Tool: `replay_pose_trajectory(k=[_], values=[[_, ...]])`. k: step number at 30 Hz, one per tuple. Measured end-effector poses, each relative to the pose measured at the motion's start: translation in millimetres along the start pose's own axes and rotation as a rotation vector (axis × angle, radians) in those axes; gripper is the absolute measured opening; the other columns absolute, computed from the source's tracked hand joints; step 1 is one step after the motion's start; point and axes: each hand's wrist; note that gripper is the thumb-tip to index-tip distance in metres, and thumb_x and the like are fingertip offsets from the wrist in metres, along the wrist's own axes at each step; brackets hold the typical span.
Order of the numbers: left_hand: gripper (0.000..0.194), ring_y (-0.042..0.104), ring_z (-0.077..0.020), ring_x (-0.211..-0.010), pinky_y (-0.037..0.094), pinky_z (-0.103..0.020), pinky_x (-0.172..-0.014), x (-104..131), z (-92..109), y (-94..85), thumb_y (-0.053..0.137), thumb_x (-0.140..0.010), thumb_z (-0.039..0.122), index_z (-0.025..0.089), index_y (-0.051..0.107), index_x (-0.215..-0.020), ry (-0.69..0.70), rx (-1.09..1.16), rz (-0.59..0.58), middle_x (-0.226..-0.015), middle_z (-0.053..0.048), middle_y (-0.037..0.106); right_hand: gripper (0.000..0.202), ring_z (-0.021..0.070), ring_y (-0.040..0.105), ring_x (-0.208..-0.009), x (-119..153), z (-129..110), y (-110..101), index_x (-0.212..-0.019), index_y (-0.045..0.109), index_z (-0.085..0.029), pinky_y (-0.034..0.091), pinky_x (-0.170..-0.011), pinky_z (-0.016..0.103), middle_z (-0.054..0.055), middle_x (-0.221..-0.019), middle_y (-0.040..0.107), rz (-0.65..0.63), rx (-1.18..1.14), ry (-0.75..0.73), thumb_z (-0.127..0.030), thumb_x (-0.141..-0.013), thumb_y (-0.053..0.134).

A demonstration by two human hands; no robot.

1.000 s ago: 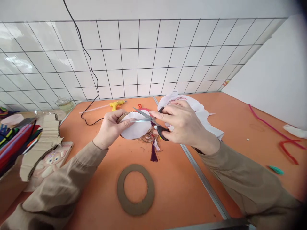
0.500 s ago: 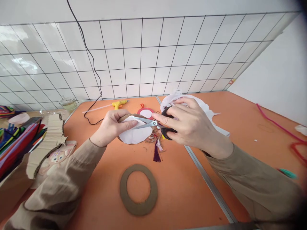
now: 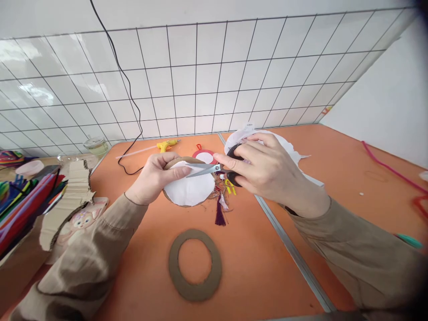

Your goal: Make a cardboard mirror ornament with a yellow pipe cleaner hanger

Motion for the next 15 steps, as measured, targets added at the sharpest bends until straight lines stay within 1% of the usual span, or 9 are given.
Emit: replay_pose_trajectory(k=[4,7,12,13,15], values=[[0.037,0.043,-0.0074,-0.047,0.029,-0.022,-0.042,-0.4,-0.5,1.2,0.085,-0.068,0.038,0.016,0.057,-0.059,0.016,0.022,0.064,-0.055,0.004,0.047,0.04,0.0169,0.049,-0.063,0.0,0.3,1.1,-0.116,0.068,-0.019,0.044,-0.084,0.039,0.001,-0.072,0.061,0.018,-0.002,-0.007,-0.003,-0.087,0.046],[0.041,0.039,-0.0067,-0.046,0.028,-0.021,-0.041,-0.2,-0.8,1.2,0.085,-0.068,0.038,0.016,0.052,-0.058,0.018,0.016,0.07,-0.055,0.005,0.041,0.04,0.0175,0.052,-0.065,2.1,1.5,3.5,-0.117,0.069,-0.017,0.045,-0.082,0.04,0.003,-0.073,0.063,0.024,-0.059,0.024,-0.004,-0.085,0.049],[0.053,0.035,-0.0061,-0.046,0.025,-0.022,-0.041,0.1,-2.3,2.0,0.083,-0.069,0.039,0.019,0.037,-0.055,0.005,0.018,0.068,-0.055,0.006,0.034,0.039,0.02,0.059,-0.069,5.2,0.9,4.4,-0.121,0.069,-0.018,0.047,-0.076,0.039,0.003,-0.072,0.062,-0.045,-0.351,0.24,-0.013,-0.084,0.058],[0.053,0.035,-0.0063,-0.046,0.024,-0.022,-0.041,-0.1,-2.9,2.3,0.083,-0.069,0.039,0.019,0.036,-0.055,-0.003,0.011,0.067,-0.055,0.006,0.034,0.039,0.0198,0.059,-0.068,5.1,-0.1,3.8,-0.122,0.069,-0.017,0.047,-0.076,0.039,0.002,-0.071,0.062,-0.063,-0.406,0.257,-0.014,-0.084,0.058],[0.049,0.037,-0.007,-0.046,0.025,-0.022,-0.041,-0.5,-4.0,3.0,0.083,-0.069,0.04,0.019,0.041,-0.056,0.001,-0.013,0.066,-0.054,0.005,0.037,0.04,0.019,0.057,-0.067,4.3,-2.8,2.6,-0.121,0.069,-0.016,0.046,-0.075,0.04,0.001,-0.07,0.061,-0.089,-0.456,0.245,-0.013,-0.083,0.056]])
Point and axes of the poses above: each hand's wrist, its own x-axis away from the middle knuckle, its own y-axis out of the palm, z = x × y
